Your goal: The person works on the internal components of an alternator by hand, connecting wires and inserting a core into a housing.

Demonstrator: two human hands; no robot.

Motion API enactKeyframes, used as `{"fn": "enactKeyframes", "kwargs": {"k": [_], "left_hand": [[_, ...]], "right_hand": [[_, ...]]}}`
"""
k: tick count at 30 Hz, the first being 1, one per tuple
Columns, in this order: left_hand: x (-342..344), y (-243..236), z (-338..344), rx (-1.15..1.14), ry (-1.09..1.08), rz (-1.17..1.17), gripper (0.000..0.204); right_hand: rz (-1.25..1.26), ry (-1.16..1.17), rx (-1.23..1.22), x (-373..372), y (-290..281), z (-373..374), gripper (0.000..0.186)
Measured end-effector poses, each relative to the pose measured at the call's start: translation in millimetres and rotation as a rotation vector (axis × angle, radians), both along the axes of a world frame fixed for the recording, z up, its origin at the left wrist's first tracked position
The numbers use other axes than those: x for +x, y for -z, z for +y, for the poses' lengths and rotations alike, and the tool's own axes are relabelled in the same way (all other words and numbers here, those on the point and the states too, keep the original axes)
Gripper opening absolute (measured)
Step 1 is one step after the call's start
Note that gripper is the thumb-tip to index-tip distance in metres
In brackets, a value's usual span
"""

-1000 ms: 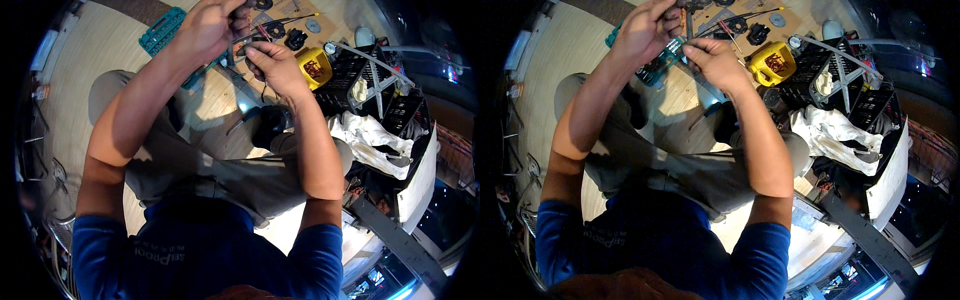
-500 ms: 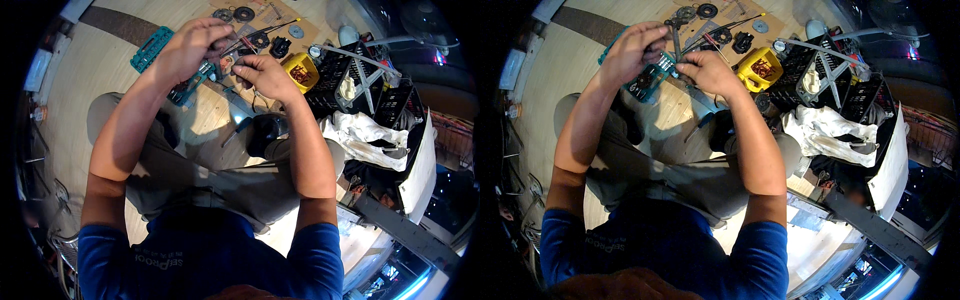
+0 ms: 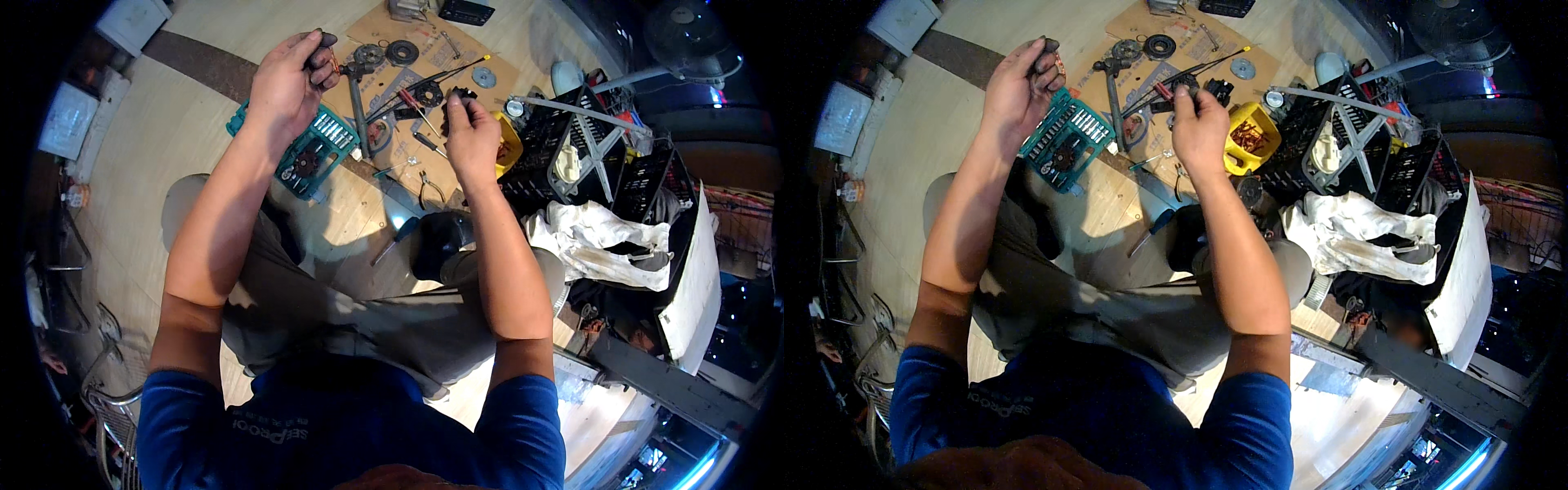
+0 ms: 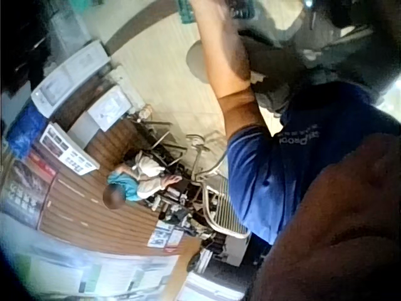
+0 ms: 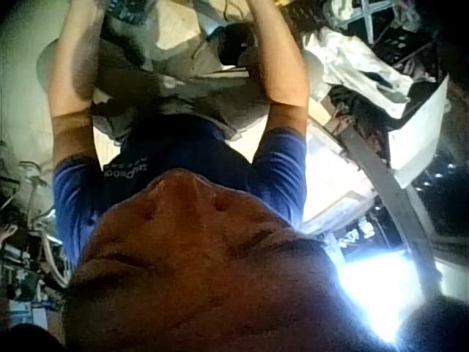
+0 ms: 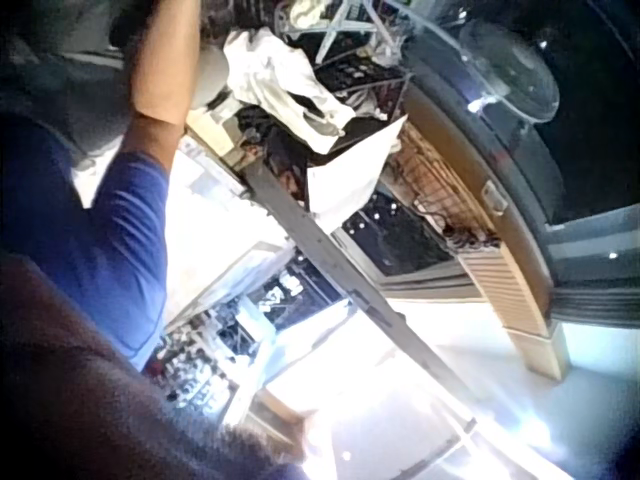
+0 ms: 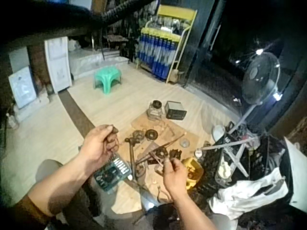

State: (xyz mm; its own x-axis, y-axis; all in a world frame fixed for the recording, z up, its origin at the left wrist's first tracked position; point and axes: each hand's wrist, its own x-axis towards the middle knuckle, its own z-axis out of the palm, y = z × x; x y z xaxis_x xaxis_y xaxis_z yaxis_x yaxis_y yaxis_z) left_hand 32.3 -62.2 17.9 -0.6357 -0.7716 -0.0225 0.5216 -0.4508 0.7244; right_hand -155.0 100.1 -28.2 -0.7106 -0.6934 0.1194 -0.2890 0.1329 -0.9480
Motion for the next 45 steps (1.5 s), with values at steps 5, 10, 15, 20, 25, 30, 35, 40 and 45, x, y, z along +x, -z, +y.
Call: {"fn": "enactKeyframes", "kwargs": {"k": [5, 10, 15, 20, 25, 30, 35, 40, 45], "left_hand": [[4, -2, -4, -0.020, -0.016, 0.060, 0.017], [5, -5, -3, -0.005, -0.011, 0.107, 0.015], [1, -8, 3, 0.046, 0.021, 0.129, 0.016], [8, -10, -3, 0.014, 0.031, 0.157, 0.017], [10, -12, -3, 0.000, 0.107, 0.177, 0.017], [13, -11, -3, -0.108, 0.344, 0.088, 0.016], [18, -24, 11, -0.459, 0.659, -0.409, 0.012], [14, -21, -2, -0.527, 0.600, -0.515, 0.012], [25, -20, -31, -0.324, 0.559, -0.222, 0.012]], "right_hand": [[-0.029, -0.244, 0.421, 26, -8, 5, 0.039], [-0.062, -0.459, 0.519, 61, 0, 10, 0.049], [-0.551, -0.449, 0.230, 67, 25, 1, 0.037], [-0.694, -0.390, 0.230, 67, 14, -5, 0.019], [-0.680, -0.364, 0.148, 61, -7, -2, 0.024], [-0.854, -0.388, 0.025, 44, -36, 5, 0.022], [-1.012, -0.492, -0.269, -11, -81, 32, 0.019], [-0.825, -0.469, -0.396, -70, -115, 89, 0.025], [-0.833, -0.379, -0.489, -77, -113, 146, 0.023]]}}
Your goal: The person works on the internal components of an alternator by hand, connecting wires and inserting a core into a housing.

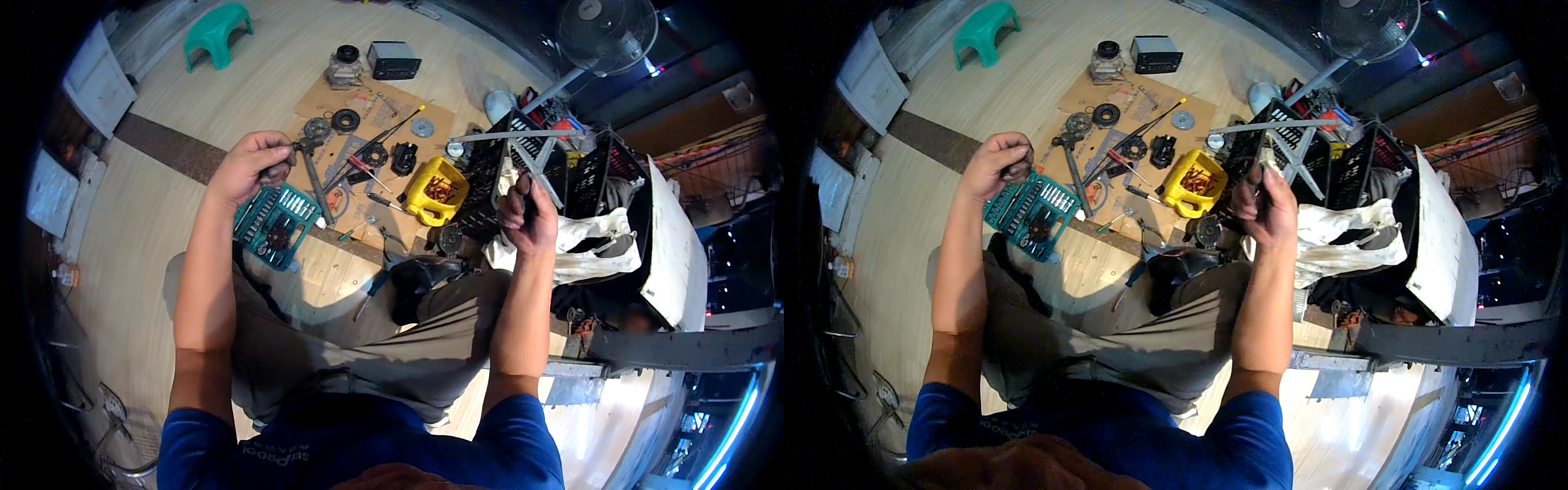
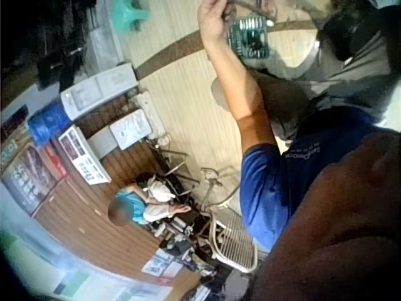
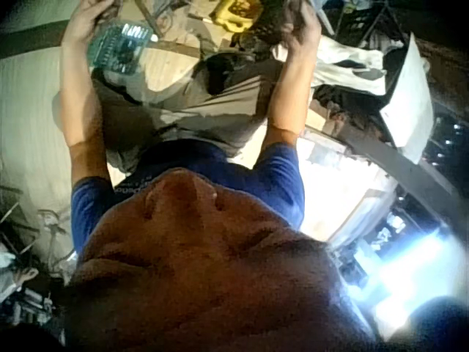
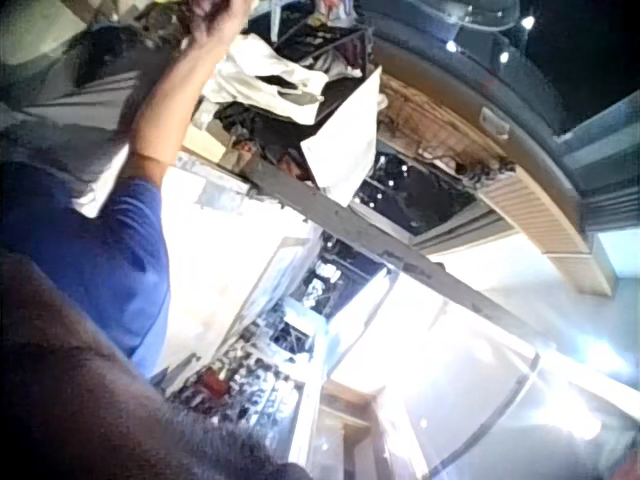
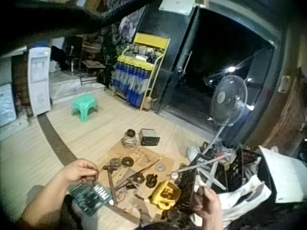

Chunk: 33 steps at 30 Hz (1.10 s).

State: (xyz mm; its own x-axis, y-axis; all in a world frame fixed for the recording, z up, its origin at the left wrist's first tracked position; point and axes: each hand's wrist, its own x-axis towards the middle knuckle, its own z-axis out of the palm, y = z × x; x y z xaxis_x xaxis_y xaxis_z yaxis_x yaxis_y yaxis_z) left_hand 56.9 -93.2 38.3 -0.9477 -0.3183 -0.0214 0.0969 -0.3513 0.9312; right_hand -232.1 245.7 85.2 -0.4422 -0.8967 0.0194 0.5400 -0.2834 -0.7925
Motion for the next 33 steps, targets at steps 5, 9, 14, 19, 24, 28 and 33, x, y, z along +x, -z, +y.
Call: {"fn": "enactKeyframes", "kwargs": {"k": [5, 9, 14, 19, 24, 28, 33], "left_hand": [[-16, 0, 0, 0.122, -0.030, 0.142, 0.015], [-25, 10, -13, 0.337, -0.428, 0.053, 0.016], [-12, 63, -75, 0.688, -0.722, 0.065, 0.014], [18, 158, -204, 0.583, -1.086, -0.125, 0.014], [129, 194, -312, -1.209, -0.803, -1.097, 0.027], [194, 110, -385, -1.772, -0.633, -1.468, 0.032], [201, 151, -355, -1.972, -0.060, -1.578, 0.035]], "right_hand": [[0.012, 0.227, 0.066, 12, 7, 57, 0.024], [0.039, 0.202, 0.121, 18, -4, 113, 0.021], [0.348, 0.635, 0.703, 23, -18, 216, 0.017], [1.434, 0.794, 1.435, 37, -21, 372, 0.018], [1.328, 0.898, 2.085, 115, -40, 588, 0.025], [0.991, 0.863, 2.166, 212, -23, 684, 0.028], [1.042, 0.715, 2.290, 248, -34, 688, 0.031]]}}
